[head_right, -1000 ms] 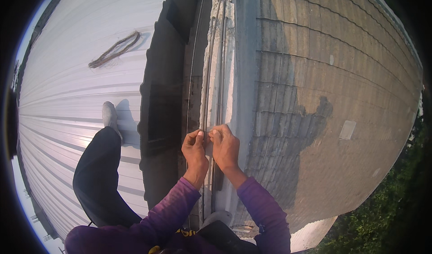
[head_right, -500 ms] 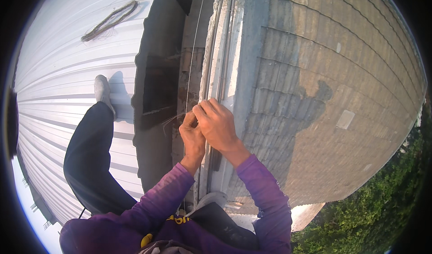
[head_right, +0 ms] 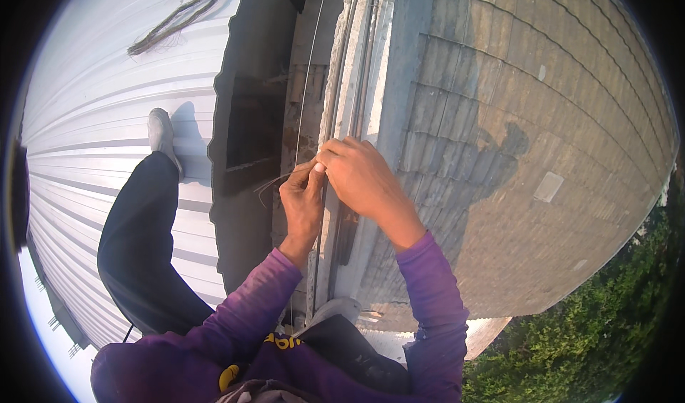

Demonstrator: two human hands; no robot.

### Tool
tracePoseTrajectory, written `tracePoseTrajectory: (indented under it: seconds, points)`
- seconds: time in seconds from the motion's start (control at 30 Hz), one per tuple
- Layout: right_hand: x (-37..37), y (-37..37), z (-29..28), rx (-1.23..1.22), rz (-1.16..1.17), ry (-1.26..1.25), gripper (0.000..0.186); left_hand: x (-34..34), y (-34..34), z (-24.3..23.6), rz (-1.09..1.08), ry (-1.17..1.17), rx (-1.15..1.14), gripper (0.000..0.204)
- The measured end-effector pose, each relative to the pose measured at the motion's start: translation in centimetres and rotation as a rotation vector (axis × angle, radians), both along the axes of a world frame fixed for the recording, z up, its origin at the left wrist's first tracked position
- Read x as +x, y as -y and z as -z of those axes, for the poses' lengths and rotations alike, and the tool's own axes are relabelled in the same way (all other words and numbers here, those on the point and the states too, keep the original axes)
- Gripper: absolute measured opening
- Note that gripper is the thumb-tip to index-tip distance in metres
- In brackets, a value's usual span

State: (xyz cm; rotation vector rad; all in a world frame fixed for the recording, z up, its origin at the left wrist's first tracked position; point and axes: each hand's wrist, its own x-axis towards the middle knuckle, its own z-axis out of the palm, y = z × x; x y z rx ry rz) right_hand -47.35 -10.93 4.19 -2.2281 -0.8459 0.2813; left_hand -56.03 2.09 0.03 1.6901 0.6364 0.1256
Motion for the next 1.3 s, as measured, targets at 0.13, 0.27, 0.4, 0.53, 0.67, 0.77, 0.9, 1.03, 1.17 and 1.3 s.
tracePoseTrajectory:
  seconds: [0.13,0.27,0.4,0.53,0.67,0.77,0.9,1.03,1.17,1.3]
  points:
    - [0.1,-0.6,0.2,-0.106,-0.017,0.19,0.01,-0.1,-0.5,0.8,-0.07,-0.02,-0.061,0.03]
    - [0.3,-0.2,2.1,-0.119,0.005,0.246,0.008,0.7,-0.6,0.7,-0.05,-0.028,0.055,0.029]
    - [0.0,-0.2,2.1,-0.1,0.013,0.198,0.008,2.3,-2.1,-0.8,0.163,-0.015,0.411,0.023]
    - [-0.8,-0.4,2.4,-0.032,0.089,0.105,0.011,4.9,-4.0,-2.5,0.494,0.097,0.754,0.016]
    - [-2.3,-1.7,2.9,-0.075,0.31,-0.105,0.014,7.1,-5.5,-3.0,0.8,0.041,0.859,0.013]
    - [-4.1,-3.6,3.2,-0.062,0.51,-0.192,0.014,9.4,-5.7,-3.7,1.068,0.103,0.936,0.009]
    - [-5.8,-5.8,1.8,0.044,0.631,-0.346,0.017,13.8,-6.2,-3.8,1.582,0.245,1.033,0.01]
    - [-6.2,-4.0,2.6,0.151,0.584,-0.394,0.016,15.1,-4.5,-4.0,1.681,0.126,1.034,0.012]
    - [-6.4,-1.3,3.7,0.2,0.484,-0.165,0.027,14.9,-5.6,-4.2,1.498,0.011,0.778,0.017]
    - [-5.0,-0.7,3.9,0.06,0.27,0.177,0.029,15.3,-6.3,-4.5,1.485,0.025,0.607,0.024]
